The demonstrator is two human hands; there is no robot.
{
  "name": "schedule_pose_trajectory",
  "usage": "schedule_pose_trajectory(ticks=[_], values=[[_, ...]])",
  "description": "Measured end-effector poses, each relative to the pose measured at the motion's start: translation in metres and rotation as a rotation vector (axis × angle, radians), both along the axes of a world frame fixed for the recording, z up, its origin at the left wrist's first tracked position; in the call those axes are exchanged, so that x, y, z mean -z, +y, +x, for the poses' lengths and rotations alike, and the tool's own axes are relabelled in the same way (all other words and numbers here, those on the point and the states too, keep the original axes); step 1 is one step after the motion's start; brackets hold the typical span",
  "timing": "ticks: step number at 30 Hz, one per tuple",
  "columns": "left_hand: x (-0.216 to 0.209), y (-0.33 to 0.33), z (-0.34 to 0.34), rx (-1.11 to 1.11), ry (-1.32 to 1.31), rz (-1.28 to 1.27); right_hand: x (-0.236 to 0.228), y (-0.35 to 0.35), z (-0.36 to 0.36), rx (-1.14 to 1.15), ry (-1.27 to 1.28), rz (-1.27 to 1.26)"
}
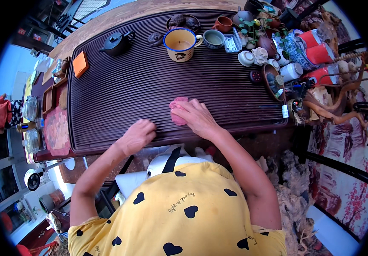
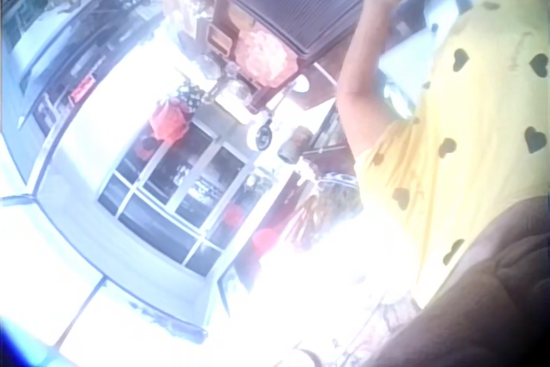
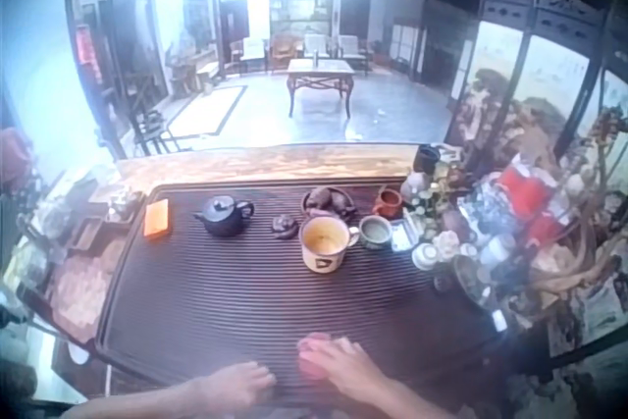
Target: The person wipes a large wooden root sculpture and then wipes down the surface of a wooden tea tray with a pink cloth.
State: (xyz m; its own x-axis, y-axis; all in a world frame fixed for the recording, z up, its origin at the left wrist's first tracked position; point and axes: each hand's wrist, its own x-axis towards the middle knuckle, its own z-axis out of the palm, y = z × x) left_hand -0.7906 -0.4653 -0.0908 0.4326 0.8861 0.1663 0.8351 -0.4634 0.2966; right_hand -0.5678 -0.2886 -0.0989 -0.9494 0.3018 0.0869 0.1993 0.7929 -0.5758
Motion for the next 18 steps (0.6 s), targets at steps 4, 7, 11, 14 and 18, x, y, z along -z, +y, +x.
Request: schedule_pose_trajectory(ticks=[4,7,11,14,18], values=[[-0.009,-0.048,0.007,-0.778,-1.048,-0.232,-0.004,-0.002,0.009,0.032,0.018,0.059],[-0.016,-0.074,0.019,-0.890,-1.778,-0.198,0.002,-0.006,0.008,0.030,0.025,0.130],[-0.031,-0.103,0.026,-0.895,-2.108,-0.162,-0.003,-0.014,-0.006,0.005,-0.031,0.168],[-0.038,-0.123,0.026,-0.881,-2.242,-0.081,-0.004,-0.019,-0.023,-0.060,-0.011,0.164],[-0.039,-0.149,0.021,-0.928,-2.316,0.100,-0.005,-0.030,-0.052,-0.150,-0.003,0.137]])
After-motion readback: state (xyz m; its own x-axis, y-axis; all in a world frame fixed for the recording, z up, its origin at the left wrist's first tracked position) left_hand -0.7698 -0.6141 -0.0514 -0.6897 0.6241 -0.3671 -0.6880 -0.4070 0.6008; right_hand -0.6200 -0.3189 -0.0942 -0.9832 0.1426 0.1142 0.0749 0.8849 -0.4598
